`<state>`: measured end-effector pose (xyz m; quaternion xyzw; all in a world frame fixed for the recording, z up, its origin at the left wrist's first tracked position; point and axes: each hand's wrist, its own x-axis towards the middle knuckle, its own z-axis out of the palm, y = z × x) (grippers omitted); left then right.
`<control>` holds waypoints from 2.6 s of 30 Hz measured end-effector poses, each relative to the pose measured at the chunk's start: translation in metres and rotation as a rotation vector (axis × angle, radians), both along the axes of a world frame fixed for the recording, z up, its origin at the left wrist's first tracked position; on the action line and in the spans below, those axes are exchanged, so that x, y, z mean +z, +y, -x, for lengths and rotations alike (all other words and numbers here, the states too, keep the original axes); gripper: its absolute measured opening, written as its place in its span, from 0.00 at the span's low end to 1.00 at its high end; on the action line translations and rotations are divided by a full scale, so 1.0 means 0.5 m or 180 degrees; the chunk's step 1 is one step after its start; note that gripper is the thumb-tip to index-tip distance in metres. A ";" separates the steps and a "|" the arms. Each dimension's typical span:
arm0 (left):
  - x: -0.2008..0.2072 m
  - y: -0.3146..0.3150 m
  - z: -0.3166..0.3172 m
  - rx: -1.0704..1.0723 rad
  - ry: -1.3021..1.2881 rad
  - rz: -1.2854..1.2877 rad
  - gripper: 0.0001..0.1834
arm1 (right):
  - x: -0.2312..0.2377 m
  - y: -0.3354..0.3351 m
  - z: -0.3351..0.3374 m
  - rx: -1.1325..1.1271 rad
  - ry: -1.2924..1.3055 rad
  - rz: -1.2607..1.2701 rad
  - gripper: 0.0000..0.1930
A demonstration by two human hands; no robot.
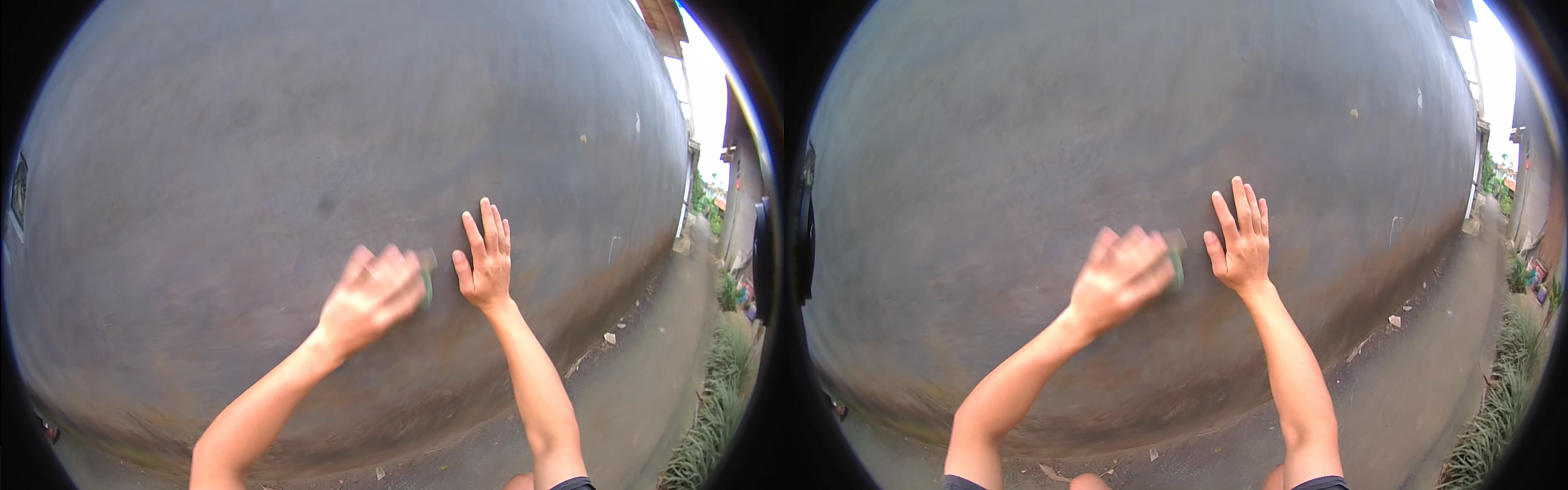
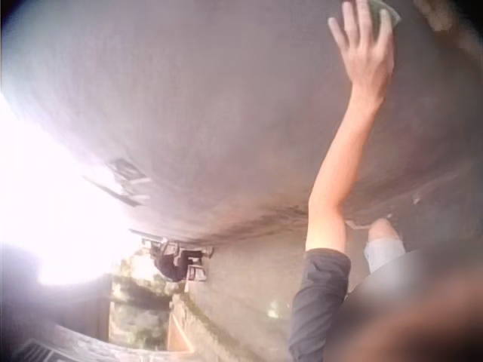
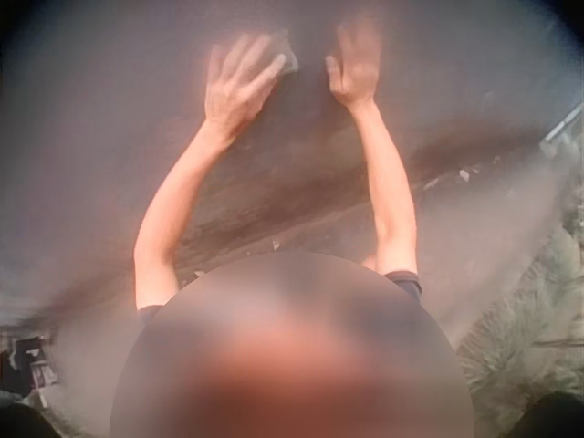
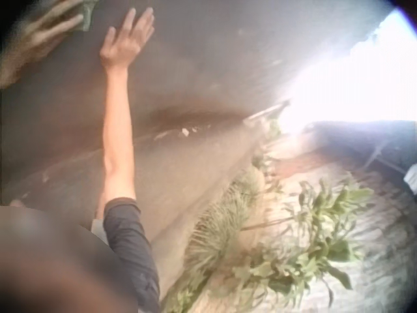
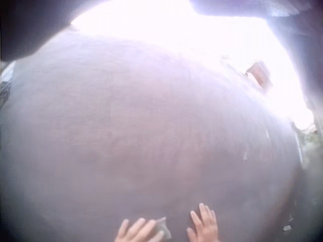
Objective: The person smooths a freshly plastered exterior wall using a green sponge. They repeatedly rub the surface in circular and back-and-forth motions, occasionally pausing to touch the wall with their left hand. The wall includes a decorative vent near the top.
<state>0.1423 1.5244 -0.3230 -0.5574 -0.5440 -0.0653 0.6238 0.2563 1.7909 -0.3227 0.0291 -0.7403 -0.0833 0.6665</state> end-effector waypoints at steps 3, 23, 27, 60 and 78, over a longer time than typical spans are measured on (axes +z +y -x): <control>-0.019 0.007 0.016 -0.0162 0.0077 0.0320 0.24 | 0.009 0.063 -0.027 -0.0066 -0.0203 -0.0403 0.31; -0.104 0.178 -0.063 0.0463 0.0021 -0.0223 0.25 | -0.009 0.149 -0.023 0.0545 -0.0414 -0.0622 0.29; -0.053 0.155 -0.060 0.0686 -0.0109 -0.1085 0.25 | -0.007 0.157 -0.032 0.0684 -0.0305 -0.0493 0.29; -0.058 0.124 -0.019 0.0549 0.0289 -0.0060 0.30 | -0.050 0.251 -0.052 0.0269 0.0154 -0.0170 0.27; -0.074 0.154 -0.030 0.0711 -0.0195 -0.0891 0.32 | -0.053 0.243 -0.057 0.0338 0.0149 -0.0100 0.25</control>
